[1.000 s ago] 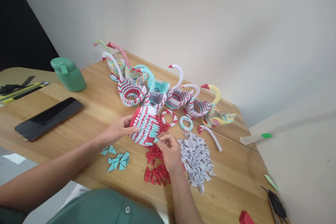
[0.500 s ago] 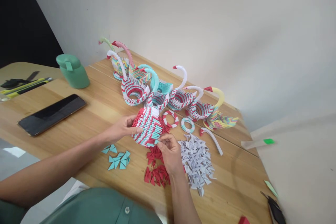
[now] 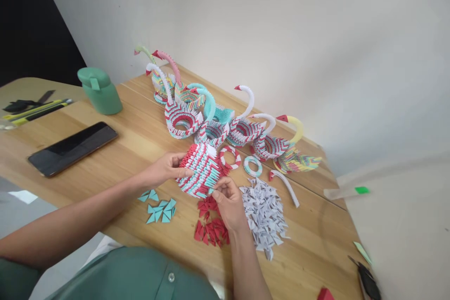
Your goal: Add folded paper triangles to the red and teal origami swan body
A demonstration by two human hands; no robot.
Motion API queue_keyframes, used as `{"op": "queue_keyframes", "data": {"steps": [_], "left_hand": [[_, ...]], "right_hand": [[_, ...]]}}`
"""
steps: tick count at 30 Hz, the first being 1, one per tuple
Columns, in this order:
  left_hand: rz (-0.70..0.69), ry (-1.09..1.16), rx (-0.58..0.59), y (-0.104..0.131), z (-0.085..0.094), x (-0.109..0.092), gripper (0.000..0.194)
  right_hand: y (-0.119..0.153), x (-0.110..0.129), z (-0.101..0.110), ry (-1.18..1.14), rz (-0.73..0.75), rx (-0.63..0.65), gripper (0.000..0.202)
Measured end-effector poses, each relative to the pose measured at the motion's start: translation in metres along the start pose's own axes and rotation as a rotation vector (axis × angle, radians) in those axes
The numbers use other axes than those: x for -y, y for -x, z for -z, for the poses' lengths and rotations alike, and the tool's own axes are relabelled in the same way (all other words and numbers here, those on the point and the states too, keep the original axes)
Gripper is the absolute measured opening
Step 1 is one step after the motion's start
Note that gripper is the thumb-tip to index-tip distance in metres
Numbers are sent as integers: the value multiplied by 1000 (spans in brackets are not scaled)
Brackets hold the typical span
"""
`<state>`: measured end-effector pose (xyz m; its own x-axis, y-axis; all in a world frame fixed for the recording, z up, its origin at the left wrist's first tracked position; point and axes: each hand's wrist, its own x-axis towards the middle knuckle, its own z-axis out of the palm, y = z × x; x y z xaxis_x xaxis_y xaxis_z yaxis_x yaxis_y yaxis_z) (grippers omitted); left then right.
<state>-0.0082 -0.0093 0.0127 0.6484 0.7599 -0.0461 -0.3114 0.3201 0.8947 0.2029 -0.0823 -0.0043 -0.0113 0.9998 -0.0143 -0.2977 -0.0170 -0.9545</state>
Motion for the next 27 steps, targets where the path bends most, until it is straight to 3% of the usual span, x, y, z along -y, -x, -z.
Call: {"op": "queue_keyframes", "data": {"steps": [19, 27], "left_hand": [[58, 108, 4, 1, -1, -3, 39], [66, 88, 26, 1, 0, -2, 37]], "right_hand": [[0, 0, -1, -6, -79, 39, 35], [0, 2, 9, 72, -86, 28, 35]]}}
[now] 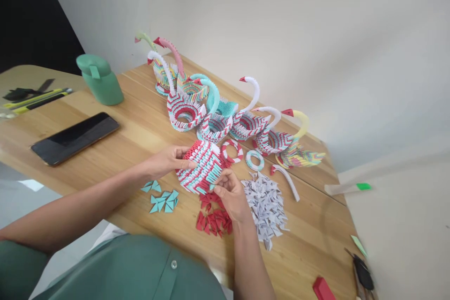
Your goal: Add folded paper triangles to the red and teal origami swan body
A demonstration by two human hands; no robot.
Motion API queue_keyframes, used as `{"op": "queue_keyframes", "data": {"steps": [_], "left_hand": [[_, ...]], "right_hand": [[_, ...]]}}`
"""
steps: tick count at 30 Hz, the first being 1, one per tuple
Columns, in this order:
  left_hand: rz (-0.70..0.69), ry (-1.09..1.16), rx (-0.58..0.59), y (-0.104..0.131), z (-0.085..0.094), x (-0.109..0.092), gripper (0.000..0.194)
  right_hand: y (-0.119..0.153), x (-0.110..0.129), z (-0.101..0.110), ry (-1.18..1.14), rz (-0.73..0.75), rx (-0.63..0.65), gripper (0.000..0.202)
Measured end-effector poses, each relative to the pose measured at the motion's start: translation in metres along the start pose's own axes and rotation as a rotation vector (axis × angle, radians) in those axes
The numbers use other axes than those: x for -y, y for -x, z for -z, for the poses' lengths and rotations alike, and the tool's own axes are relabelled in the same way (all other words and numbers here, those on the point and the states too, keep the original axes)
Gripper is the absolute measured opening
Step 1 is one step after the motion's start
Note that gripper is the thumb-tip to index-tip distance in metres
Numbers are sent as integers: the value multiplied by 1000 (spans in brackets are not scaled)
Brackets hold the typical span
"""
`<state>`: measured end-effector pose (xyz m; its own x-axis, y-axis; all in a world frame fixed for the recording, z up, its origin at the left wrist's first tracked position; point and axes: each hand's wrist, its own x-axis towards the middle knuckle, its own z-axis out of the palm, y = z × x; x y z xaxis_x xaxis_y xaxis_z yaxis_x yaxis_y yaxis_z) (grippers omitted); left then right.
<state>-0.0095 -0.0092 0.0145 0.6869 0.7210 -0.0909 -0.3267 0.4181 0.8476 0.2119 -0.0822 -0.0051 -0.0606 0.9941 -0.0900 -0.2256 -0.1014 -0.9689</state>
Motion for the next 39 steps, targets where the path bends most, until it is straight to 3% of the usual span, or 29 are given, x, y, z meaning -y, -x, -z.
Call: {"op": "queue_keyframes", "data": {"steps": [9, 19, 23, 31, 39], "left_hand": [[-44, -3, -22, -1, -1, 0, 38], [-92, -81, -103, -4, -6, 5, 42], [-177, -178, -134, -4, -8, 7, 41], [-238, -242, -133, -7, -3, 12, 37], [-251, -267, -105, -8, -5, 18, 36]], "right_hand": [[-2, -2, -4, -54, 13, -22, 35], [-3, -12, -7, 11, 129, -215, 30], [-3, -15, -10, 38, 168, -256, 25], [-1, -15, -10, 74, -14, -200, 31], [-3, -22, -7, 148, 27, -255, 26]]}}
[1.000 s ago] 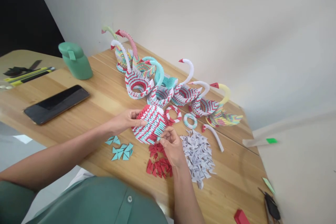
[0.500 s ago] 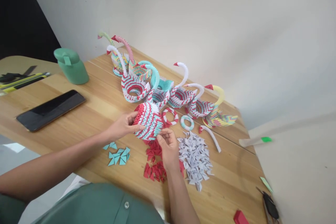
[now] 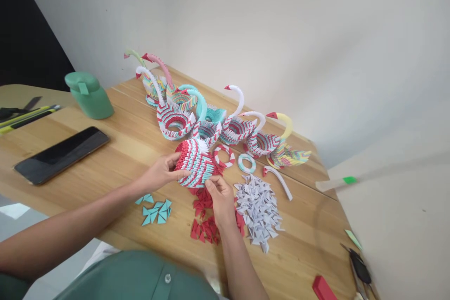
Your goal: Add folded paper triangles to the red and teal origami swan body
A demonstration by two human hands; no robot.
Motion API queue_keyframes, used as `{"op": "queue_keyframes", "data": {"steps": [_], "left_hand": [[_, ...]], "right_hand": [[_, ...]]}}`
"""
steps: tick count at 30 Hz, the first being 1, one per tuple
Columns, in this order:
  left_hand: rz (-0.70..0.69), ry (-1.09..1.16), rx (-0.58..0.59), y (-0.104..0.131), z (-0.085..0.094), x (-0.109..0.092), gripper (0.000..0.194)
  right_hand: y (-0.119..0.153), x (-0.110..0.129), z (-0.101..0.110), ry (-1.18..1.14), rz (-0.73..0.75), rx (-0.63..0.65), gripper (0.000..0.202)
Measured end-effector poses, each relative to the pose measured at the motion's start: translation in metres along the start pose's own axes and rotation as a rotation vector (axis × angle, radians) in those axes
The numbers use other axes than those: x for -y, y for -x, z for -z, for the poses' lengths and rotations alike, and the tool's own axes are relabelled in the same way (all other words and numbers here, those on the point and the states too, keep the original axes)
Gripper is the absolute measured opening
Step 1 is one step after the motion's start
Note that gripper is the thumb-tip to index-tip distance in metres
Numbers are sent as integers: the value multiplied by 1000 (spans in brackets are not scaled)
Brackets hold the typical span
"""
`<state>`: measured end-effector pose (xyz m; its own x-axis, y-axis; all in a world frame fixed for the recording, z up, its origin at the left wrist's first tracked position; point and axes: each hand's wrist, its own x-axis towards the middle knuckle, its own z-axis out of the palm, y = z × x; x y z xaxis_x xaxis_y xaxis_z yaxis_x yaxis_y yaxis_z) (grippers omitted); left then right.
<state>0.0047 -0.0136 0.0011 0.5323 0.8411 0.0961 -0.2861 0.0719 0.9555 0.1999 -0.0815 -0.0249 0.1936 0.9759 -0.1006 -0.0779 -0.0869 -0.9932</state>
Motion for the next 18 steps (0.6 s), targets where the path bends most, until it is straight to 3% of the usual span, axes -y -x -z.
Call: {"op": "queue_keyframes", "data": {"steps": [7, 12, 16, 18], "left_hand": [[-73, -161, -42, 1, -2, 2, 29], [-158, -225, -61, 0, 2, 2, 27], [-226, -168, -198, -4, 12, -8, 31], [-249, -133, -259, -5, 17, -12, 33]], "right_hand": [[5, 2, -12, 137, 143, -106, 25], [3, 9, -10, 218, 190, -110, 31], [4, 21, -6, 417, 268, -218, 38], [7, 26, -8, 600, 340, -205, 34]]}}
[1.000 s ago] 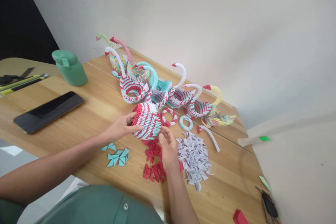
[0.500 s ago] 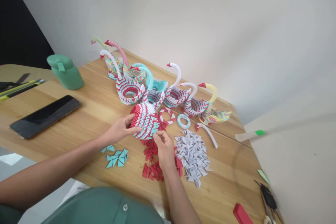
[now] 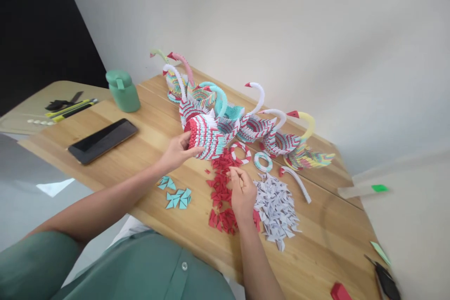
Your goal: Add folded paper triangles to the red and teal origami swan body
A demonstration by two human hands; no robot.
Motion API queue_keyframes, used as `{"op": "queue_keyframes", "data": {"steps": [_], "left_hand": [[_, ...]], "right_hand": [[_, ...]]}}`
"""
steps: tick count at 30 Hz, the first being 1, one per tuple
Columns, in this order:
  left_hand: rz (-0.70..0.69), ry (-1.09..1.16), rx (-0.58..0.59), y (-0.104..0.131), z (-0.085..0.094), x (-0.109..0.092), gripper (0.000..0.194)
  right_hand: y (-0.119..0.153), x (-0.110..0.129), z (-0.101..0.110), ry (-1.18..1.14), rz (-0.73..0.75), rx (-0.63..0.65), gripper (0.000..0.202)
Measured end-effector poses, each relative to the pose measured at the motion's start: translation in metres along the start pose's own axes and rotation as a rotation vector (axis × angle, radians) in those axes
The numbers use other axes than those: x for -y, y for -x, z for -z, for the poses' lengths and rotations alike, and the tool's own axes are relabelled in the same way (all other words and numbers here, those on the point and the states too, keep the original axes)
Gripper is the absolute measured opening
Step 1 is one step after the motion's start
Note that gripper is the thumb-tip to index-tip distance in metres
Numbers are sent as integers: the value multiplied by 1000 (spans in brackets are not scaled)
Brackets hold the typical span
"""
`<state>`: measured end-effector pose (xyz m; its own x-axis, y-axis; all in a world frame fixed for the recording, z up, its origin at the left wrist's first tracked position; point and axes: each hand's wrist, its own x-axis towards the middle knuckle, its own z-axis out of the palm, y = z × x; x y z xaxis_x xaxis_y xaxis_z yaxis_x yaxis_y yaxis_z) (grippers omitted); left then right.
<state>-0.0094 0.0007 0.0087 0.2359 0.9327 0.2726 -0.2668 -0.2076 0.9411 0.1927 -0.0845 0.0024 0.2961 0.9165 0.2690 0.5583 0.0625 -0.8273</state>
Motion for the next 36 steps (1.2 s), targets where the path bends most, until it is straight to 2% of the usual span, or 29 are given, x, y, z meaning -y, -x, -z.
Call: {"op": "queue_keyframes", "data": {"steps": [2, 5, 7, 9, 13, 16, 20, 23, 30, 33, 36], "left_hand": [[-9, 9, -28, -2, 2, -2, 35], [-17, -21, -32, -2, 3, -1, 35], [-27, -59, -29, -1, 2, 0, 34], [-38, -85, -23, 0, 2, 1, 33], [-54, -77, 14, 0, 1, 2, 31], [-55, -76, 31, 1, 1, 1, 29], [-46, -76, 37, 1, 1, -1, 29], [-29, -83, 35, 1, 2, -1, 30], [26, -86, 16, 3, 0, -1, 34], [42, -79, 9, 3, -1, -2, 37], [50, -72, -1, 3, -1, -3, 39]], "right_hand": [[3, 9, -3, 148, 153, 146, 27], [8, 24, -13, 327, 371, 487, 18], [11, 31, -21, 408, 426, 677, 16], [14, 36, -27, 462, 408, 776, 15], [19, 40, -35, 545, 274, 803, 19], [21, 46, -42, 644, 232, 819, 16], [25, 59, -49, 835, 295, 758, 14], [29, 66, -51, 913, 356, 774, 12], [31, 63, -56, 880, 431, 794, 17], [25, 61, -46, 775, 433, 759, 14], [28, 62, -12, 667, 391, 684, 18]]}}
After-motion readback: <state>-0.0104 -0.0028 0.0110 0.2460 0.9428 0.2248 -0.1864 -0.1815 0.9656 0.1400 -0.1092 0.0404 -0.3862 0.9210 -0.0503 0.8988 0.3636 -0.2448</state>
